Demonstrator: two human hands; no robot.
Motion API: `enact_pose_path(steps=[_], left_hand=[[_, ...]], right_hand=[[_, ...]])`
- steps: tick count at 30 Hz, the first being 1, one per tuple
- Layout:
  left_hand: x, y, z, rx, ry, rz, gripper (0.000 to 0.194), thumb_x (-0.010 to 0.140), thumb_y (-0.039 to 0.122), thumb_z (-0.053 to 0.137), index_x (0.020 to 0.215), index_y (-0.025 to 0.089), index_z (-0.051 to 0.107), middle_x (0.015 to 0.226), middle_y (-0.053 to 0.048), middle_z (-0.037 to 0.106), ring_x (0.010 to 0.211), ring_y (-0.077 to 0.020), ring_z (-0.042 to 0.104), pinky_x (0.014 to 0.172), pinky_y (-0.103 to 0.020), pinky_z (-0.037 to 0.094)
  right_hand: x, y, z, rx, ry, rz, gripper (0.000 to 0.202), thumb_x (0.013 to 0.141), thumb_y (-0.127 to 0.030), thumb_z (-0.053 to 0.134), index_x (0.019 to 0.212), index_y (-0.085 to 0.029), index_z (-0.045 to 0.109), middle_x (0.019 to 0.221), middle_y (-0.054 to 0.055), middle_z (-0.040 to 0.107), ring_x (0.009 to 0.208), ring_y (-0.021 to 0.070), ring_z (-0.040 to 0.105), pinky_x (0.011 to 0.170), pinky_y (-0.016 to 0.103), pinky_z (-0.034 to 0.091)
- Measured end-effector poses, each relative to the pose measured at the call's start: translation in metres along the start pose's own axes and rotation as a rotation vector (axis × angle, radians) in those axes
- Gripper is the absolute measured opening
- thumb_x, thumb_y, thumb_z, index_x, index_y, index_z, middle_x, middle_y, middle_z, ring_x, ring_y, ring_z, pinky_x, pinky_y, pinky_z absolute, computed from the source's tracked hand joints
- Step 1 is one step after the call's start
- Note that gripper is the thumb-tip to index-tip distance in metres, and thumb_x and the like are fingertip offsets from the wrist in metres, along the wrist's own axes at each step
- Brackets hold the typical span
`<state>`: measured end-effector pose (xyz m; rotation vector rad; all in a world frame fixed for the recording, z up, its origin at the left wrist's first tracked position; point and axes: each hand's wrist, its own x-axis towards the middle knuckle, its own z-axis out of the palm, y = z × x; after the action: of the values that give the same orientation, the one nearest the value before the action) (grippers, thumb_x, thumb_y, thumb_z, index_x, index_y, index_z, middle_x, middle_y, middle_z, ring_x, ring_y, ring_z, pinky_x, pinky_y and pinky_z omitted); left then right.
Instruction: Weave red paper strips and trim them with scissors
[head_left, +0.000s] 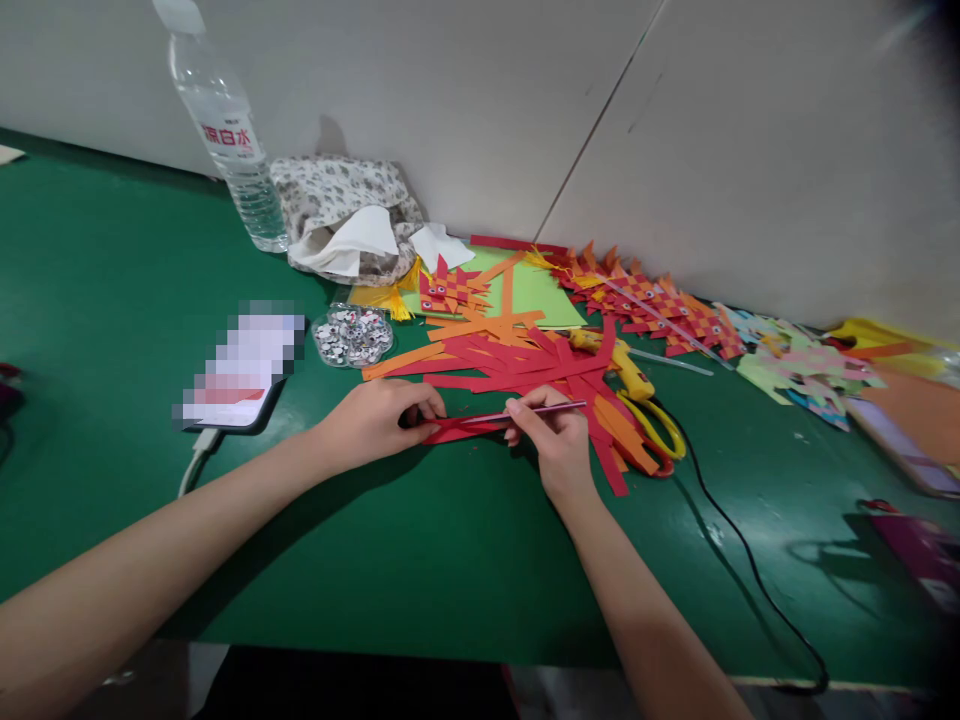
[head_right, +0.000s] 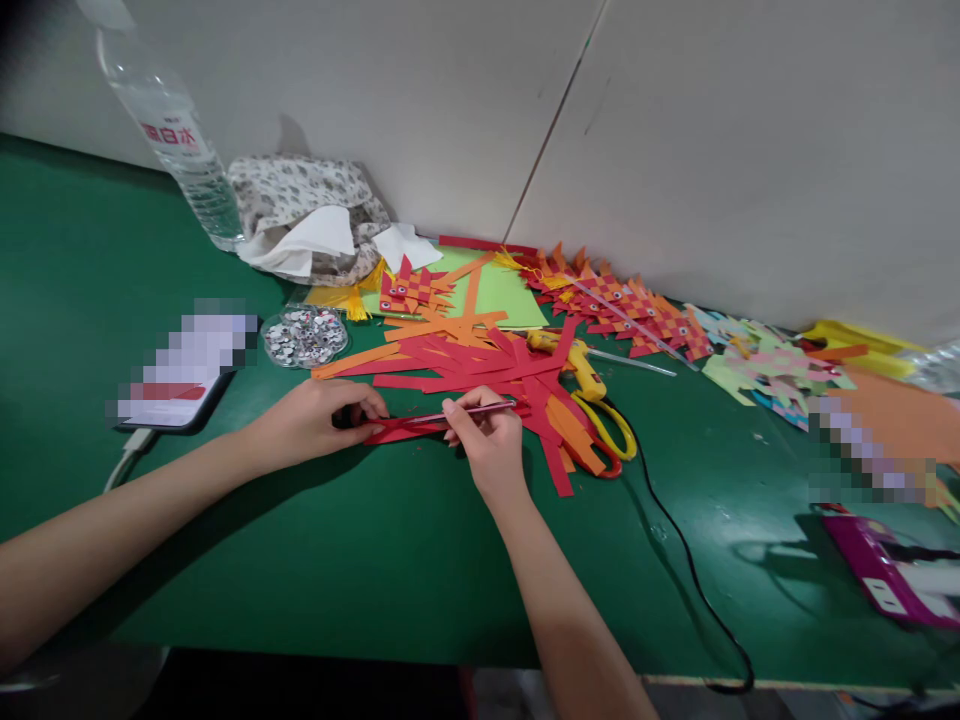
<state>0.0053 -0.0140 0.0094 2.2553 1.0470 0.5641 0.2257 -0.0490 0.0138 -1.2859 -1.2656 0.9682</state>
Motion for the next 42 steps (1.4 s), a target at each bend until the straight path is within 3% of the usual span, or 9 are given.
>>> enact_pose_path(steps=[7, 20, 29, 42], left_hand=[[0.0004, -0.0032, 0.0015, 0.000, -0.001, 0.009, 0.009, 0.081, 0.023, 0.059, 0.089, 0.020, 0.063, 0.079, 0.001, 0.071, 0.067, -0.0107, 0.062, 0.057, -0.019, 0.043], [0.0005, 0.0017, -0.0005, 0.006, -0.003, -0.004, 0.010, 0.080, 0.022, 0.059, 0.089, 0.019, 0.063, 0.079, 0.000, 0.071, 0.069, -0.0124, 0.064, 0.058, -0.020, 0.046], [0.0006, -0.0008, 0.0010, 0.014, 0.003, 0.004, 0.009, 0.081, 0.023, 0.058, 0.088, 0.020, 0.064, 0.079, 0.001, 0.071, 0.067, -0.0108, 0.062, 0.057, -0.019, 0.044], [-0.0005, 0.0007, -0.0006, 0.017, 0.001, 0.023, 0.010, 0.082, 0.023, 0.057, 0.089, 0.019, 0.063, 0.077, 0.000, 0.070, 0.068, -0.0118, 0.063, 0.057, -0.020, 0.045]], right_hand=[[-0.0006, -0.0004, 0.0049, 0.021, -0.056, 0.030, 0.025, 0.072, -0.040, 0.070, 0.065, -0.019, 0.057, 0.048, -0.003, 0.057, 0.043, 0.0113, 0.054, 0.045, 0.023, 0.047], [0.0010, -0.0004, -0.0008, 0.005, 0.027, 0.018, 0.023, 0.072, -0.037, 0.069, 0.064, -0.019, 0.056, 0.046, -0.004, 0.056, 0.042, 0.0109, 0.054, 0.044, 0.022, 0.045], [-0.0018, 0.0041, 0.0045, 0.032, -0.046, 0.030, 0.024, 0.074, -0.038, 0.069, 0.066, -0.019, 0.057, 0.049, -0.003, 0.058, 0.044, 0.0108, 0.054, 0.046, 0.023, 0.046], [0.0018, 0.0022, -0.0040, -0.014, 0.012, 0.014, 0.022, 0.074, -0.036, 0.069, 0.065, -0.019, 0.057, 0.048, -0.004, 0.056, 0.044, 0.0108, 0.054, 0.045, 0.022, 0.045]])
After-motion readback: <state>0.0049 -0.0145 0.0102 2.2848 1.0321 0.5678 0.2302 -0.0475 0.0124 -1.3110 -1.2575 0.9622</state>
